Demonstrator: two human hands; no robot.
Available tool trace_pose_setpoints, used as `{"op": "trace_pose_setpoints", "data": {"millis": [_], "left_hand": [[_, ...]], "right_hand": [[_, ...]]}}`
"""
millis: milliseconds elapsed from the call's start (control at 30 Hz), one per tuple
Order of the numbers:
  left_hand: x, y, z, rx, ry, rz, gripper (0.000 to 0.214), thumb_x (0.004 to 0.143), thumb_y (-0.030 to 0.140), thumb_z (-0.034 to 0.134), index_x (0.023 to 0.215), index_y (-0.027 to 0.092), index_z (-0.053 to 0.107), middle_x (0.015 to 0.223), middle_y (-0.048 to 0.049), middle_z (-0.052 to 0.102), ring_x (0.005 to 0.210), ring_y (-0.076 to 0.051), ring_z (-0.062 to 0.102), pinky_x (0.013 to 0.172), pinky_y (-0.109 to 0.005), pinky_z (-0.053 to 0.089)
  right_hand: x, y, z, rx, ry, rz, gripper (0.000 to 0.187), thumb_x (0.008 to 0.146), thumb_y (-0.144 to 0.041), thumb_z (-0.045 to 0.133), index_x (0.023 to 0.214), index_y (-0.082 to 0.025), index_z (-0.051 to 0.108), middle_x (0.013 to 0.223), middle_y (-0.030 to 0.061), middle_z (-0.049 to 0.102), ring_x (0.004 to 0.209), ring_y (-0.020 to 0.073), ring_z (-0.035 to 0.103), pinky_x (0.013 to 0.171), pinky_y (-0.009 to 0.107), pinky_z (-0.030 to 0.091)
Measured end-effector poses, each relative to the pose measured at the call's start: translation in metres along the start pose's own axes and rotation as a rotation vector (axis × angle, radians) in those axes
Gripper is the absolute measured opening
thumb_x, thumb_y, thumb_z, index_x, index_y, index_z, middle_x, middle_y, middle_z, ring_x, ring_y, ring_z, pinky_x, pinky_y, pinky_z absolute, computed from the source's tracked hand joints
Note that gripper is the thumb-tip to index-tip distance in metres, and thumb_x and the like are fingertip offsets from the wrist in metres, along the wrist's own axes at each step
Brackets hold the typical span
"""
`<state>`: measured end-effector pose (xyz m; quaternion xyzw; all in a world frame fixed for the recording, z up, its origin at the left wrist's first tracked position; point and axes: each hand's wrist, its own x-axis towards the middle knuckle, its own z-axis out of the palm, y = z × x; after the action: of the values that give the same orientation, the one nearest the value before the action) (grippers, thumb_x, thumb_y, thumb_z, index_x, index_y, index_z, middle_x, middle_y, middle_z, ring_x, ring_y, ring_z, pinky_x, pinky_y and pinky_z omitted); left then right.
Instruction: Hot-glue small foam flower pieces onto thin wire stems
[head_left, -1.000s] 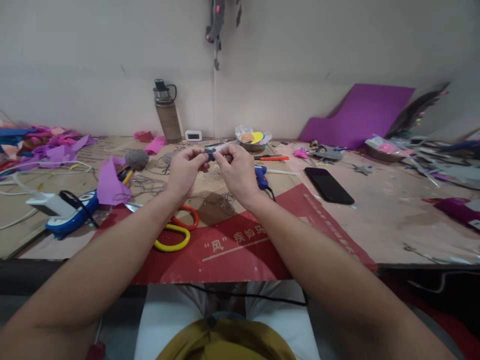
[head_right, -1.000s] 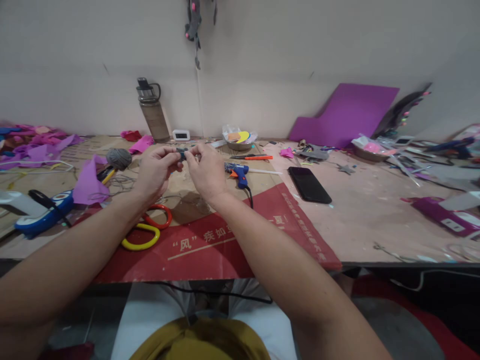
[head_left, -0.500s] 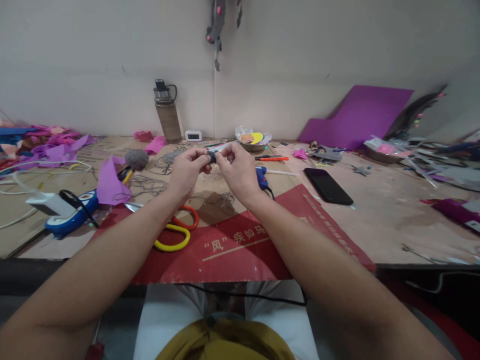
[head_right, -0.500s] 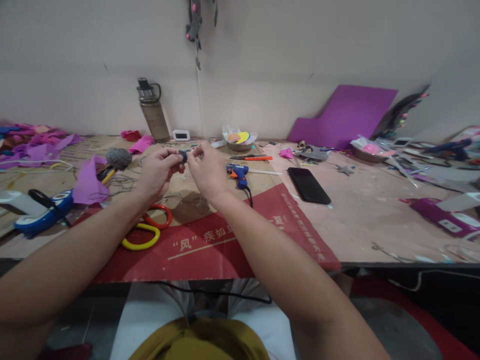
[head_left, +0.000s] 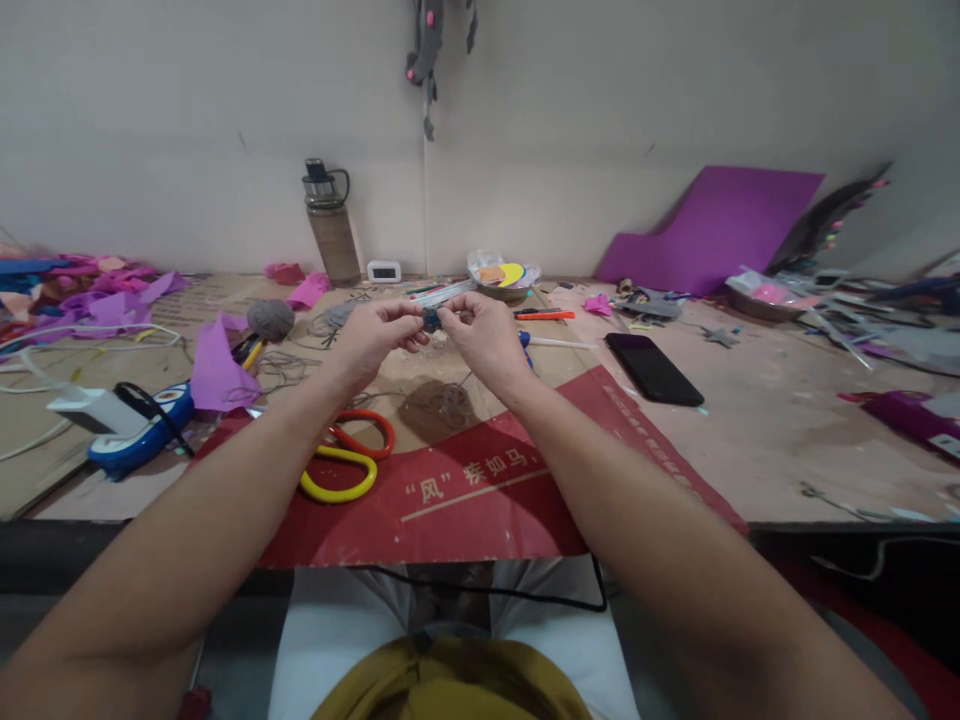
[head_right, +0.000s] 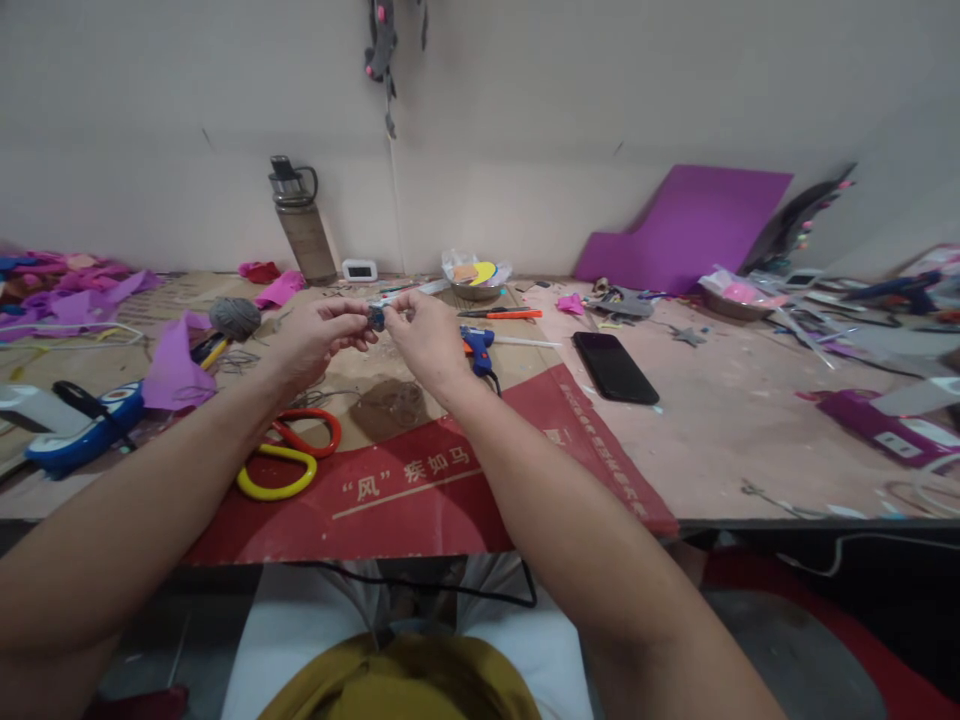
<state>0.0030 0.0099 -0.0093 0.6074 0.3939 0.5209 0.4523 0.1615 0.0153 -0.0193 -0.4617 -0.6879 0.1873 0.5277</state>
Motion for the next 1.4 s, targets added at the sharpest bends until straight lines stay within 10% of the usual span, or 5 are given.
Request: {"op": "trace_pose_setpoints", "data": {"millis": [300,667,1400], "left_hand": [[-0.006,0.011,0.000,0.464,0.097,0.165,0.005,0.067,0.020,0.068,0.066,0.015,0.069,0.053,0.0001,0.060,0.047,-0.009,0.048,0.048,-0.022,0.036],[-0.003,0.004,-0.001,0.288,0.145,0.166,0.008,0.070,0.021,0.065,0.064,0.016,0.063,0.051,-0.0003,0.059,0.041,-0.008,0.047,0.043,-0.022,0.036],[-0.005,-0.006,0.008,0.068,0.078,0.084,0.013,0.072,0.027,0.068,0.074,0.015,0.065,0.059,0.0002,0.061,0.054,-0.009,0.054,0.056,-0.022,0.042]], "right_hand": [[-0.007,-0.009,0.000,-0.006,-0.106,-0.058,0.013,0.083,-0.029,0.056,0.076,-0.019,0.058,0.064,-0.0019,0.055,0.059,0.0117,0.045,0.058,0.027,0.032],[-0.015,-0.013,0.002,0.036,-0.041,-0.118,0.011,0.083,-0.022,0.055,0.073,-0.020,0.050,0.068,-0.0026,0.050,0.062,0.0115,0.043,0.061,0.027,0.033],[-0.008,-0.007,0.008,0.221,-0.043,0.194,0.014,0.075,-0.031,0.058,0.071,-0.017,0.057,0.054,-0.0066,0.042,0.051,0.0079,0.035,0.052,0.024,0.025]]}}
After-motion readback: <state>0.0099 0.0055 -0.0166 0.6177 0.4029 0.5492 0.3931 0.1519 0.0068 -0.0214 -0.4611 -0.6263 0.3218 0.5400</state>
